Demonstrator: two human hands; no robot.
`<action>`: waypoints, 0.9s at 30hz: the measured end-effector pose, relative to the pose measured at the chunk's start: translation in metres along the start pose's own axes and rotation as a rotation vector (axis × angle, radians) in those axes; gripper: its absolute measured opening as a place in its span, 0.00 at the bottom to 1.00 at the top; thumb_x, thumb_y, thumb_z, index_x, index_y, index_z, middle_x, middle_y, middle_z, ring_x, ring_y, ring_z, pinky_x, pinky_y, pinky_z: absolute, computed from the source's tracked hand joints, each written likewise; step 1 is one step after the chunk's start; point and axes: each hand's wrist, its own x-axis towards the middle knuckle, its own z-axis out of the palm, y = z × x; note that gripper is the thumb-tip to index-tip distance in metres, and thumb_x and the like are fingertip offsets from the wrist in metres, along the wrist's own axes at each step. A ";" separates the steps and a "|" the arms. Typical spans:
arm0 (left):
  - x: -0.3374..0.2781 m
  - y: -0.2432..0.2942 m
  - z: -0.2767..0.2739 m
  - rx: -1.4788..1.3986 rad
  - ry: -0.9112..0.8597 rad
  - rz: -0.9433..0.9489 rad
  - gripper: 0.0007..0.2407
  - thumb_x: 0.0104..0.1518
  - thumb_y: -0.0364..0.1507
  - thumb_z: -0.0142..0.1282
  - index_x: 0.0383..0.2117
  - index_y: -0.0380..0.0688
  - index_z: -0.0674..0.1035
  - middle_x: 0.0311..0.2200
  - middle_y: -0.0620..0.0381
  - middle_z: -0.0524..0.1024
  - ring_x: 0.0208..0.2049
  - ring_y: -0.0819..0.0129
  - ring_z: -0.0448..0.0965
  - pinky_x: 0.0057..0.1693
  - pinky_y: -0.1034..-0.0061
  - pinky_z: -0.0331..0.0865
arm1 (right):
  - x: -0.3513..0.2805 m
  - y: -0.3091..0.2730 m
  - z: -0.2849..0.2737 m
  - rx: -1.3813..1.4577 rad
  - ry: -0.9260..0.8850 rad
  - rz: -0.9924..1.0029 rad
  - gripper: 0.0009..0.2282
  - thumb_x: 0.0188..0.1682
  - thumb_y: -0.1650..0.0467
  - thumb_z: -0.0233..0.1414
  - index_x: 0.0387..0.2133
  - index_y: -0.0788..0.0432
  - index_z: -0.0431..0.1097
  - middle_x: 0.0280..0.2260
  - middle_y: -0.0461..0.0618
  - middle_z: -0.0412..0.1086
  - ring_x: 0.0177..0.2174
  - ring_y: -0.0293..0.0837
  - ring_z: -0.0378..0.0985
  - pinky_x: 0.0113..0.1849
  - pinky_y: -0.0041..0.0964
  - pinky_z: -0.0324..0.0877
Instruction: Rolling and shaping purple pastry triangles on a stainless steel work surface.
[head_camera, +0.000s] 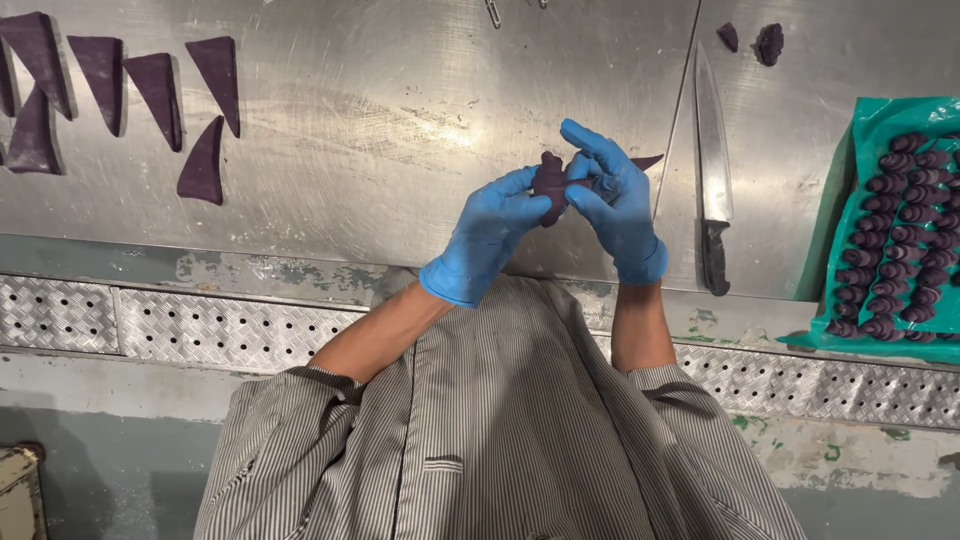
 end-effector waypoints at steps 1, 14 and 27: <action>-0.001 0.002 0.003 0.001 -0.001 -0.001 0.21 0.65 0.27 0.58 0.62 0.26 0.71 0.48 0.48 0.77 0.49 0.69 0.75 0.60 0.73 0.67 | -0.001 0.000 -0.001 0.000 0.001 -0.001 0.29 0.48 0.79 0.52 0.67 0.66 0.58 0.32 0.41 0.61 0.32 0.30 0.61 0.37 0.24 0.59; -0.006 0.015 0.021 -0.004 -0.026 -0.072 0.19 0.64 0.27 0.55 0.60 0.30 0.71 0.52 0.51 0.75 0.53 0.67 0.75 0.64 0.67 0.68 | -0.013 0.011 0.000 -0.026 0.099 -0.080 0.28 0.49 0.81 0.50 0.67 0.68 0.59 0.33 0.42 0.62 0.34 0.32 0.63 0.43 0.25 0.64; -0.006 0.022 0.035 0.042 0.000 -0.038 0.24 0.58 0.25 0.58 0.61 0.33 0.67 0.52 0.56 0.76 0.54 0.72 0.75 0.65 0.73 0.66 | -0.026 0.015 0.001 -0.001 0.182 -0.113 0.29 0.49 0.82 0.50 0.67 0.67 0.59 0.32 0.41 0.63 0.34 0.31 0.63 0.42 0.24 0.63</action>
